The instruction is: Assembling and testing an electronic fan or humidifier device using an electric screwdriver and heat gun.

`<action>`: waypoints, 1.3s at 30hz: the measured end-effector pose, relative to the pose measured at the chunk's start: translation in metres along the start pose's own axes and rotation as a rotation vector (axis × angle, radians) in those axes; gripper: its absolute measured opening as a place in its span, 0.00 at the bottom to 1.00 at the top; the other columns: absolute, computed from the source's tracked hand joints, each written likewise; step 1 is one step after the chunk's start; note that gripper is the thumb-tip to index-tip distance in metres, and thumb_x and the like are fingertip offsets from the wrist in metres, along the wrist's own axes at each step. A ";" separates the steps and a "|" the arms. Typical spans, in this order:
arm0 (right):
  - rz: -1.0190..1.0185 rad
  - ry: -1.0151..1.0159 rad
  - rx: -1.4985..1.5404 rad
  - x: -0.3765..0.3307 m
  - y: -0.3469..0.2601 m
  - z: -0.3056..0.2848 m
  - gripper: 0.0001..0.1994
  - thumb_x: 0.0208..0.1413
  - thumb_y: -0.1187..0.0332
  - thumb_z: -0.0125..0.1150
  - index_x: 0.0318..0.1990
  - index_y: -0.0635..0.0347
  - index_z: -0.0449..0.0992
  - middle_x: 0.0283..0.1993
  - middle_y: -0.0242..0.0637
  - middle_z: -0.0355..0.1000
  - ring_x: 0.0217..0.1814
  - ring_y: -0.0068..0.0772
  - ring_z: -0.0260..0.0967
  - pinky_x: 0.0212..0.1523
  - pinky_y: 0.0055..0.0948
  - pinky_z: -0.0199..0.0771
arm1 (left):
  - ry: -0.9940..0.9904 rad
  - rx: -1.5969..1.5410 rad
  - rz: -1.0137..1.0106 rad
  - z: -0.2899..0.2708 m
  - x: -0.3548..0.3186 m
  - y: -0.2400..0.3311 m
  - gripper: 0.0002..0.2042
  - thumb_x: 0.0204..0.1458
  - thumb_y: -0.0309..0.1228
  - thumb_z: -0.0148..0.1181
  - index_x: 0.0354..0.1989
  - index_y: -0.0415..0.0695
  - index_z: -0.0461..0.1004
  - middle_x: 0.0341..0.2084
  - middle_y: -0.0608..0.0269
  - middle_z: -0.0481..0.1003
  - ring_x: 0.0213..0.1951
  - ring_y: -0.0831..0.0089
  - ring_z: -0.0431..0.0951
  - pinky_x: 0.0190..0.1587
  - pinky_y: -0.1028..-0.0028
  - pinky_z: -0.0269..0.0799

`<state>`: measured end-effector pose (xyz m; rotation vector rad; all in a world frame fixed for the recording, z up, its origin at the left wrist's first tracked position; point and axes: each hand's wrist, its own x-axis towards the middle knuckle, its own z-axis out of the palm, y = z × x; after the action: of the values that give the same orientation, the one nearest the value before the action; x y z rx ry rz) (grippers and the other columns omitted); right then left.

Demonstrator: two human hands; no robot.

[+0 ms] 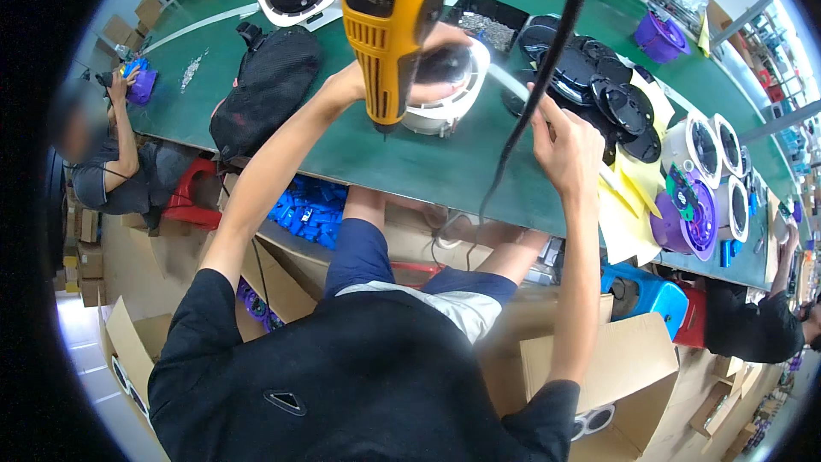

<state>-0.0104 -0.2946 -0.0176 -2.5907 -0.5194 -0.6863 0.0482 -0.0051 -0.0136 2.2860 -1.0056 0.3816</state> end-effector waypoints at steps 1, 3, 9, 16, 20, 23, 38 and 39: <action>0.010 0.044 0.027 -0.002 0.005 0.005 0.15 0.58 0.63 0.61 0.53 0.45 0.79 0.20 0.35 0.69 0.20 0.39 0.68 0.23 0.36 0.66 | 0.153 -0.253 -0.016 -0.004 0.000 0.000 0.27 0.48 0.46 0.66 0.51 0.41 0.73 0.46 0.53 0.77 0.48 0.58 0.77 0.51 0.64 0.72; -0.046 0.079 -0.009 -0.010 0.008 0.013 0.16 0.57 0.65 0.61 0.53 0.46 0.78 0.21 0.36 0.68 0.21 0.38 0.68 0.23 0.37 0.66 | 0.415 -0.792 -0.138 -0.013 0.000 -0.005 0.26 0.55 0.48 0.55 0.54 0.39 0.71 0.48 0.54 0.76 0.49 0.62 0.77 0.53 0.65 0.72; -0.173 0.042 -0.157 -0.048 0.015 0.043 0.22 0.49 0.76 0.60 0.54 0.49 0.77 0.39 0.37 0.69 0.44 0.40 0.67 0.40 0.39 0.69 | 0.932 -1.667 -0.564 -0.040 -0.034 -0.011 0.21 0.59 0.45 0.47 0.52 0.42 0.68 0.54 0.39 0.69 0.58 0.41 0.68 0.63 0.35 0.55; 0.168 0.275 0.376 -0.085 -0.029 0.019 0.15 0.52 0.80 0.58 0.49 0.64 0.78 0.36 0.45 0.75 0.35 0.41 0.74 0.40 0.32 0.74 | 0.270 -0.964 -0.959 -0.024 -0.206 0.051 0.19 0.54 0.33 0.64 0.50 0.34 0.73 0.43 0.62 0.77 0.46 0.74 0.76 0.52 0.73 0.71; 0.492 -0.444 1.109 -0.132 -0.081 0.012 0.21 0.58 0.69 0.63 0.59 0.65 0.72 0.30 0.32 0.75 0.28 0.15 0.68 0.29 0.17 0.69 | -0.184 -0.849 -0.809 0.005 -0.199 0.113 0.13 0.55 0.30 0.61 0.45 0.35 0.75 0.38 0.63 0.79 0.41 0.72 0.77 0.46 0.73 0.72; 0.560 -0.764 1.276 -0.133 -0.093 0.017 0.22 0.60 0.71 0.61 0.62 0.62 0.68 0.27 0.25 0.72 0.25 0.12 0.65 0.25 0.14 0.63 | -0.104 -0.751 -0.587 0.043 -0.182 0.124 0.12 0.57 0.29 0.60 0.45 0.35 0.75 0.36 0.56 0.79 0.40 0.72 0.77 0.45 0.72 0.72; 0.570 0.111 0.820 -0.194 0.067 -0.151 0.24 0.55 0.74 0.60 0.59 0.75 0.68 0.23 0.25 0.68 0.18 0.11 0.55 0.26 0.10 0.52 | -0.126 -0.999 -0.675 0.011 -0.193 0.129 0.09 0.61 0.27 0.53 0.45 0.36 0.75 0.25 0.61 0.79 0.27 0.77 0.80 0.29 0.77 0.76; 0.592 0.117 0.862 -0.163 0.057 -0.142 0.21 0.61 0.71 0.57 0.60 0.72 0.67 0.26 0.26 0.70 0.18 0.10 0.55 0.24 0.10 0.54 | -0.127 -0.941 -0.615 -0.003 -0.186 0.138 0.09 0.59 0.24 0.52 0.39 0.33 0.78 0.25 0.56 0.81 0.26 0.72 0.82 0.27 0.77 0.77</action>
<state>-0.1705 -0.4498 -0.0078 -1.7303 0.0261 -0.2972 -0.1792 0.0297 -0.0432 1.6126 -0.3433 -0.4249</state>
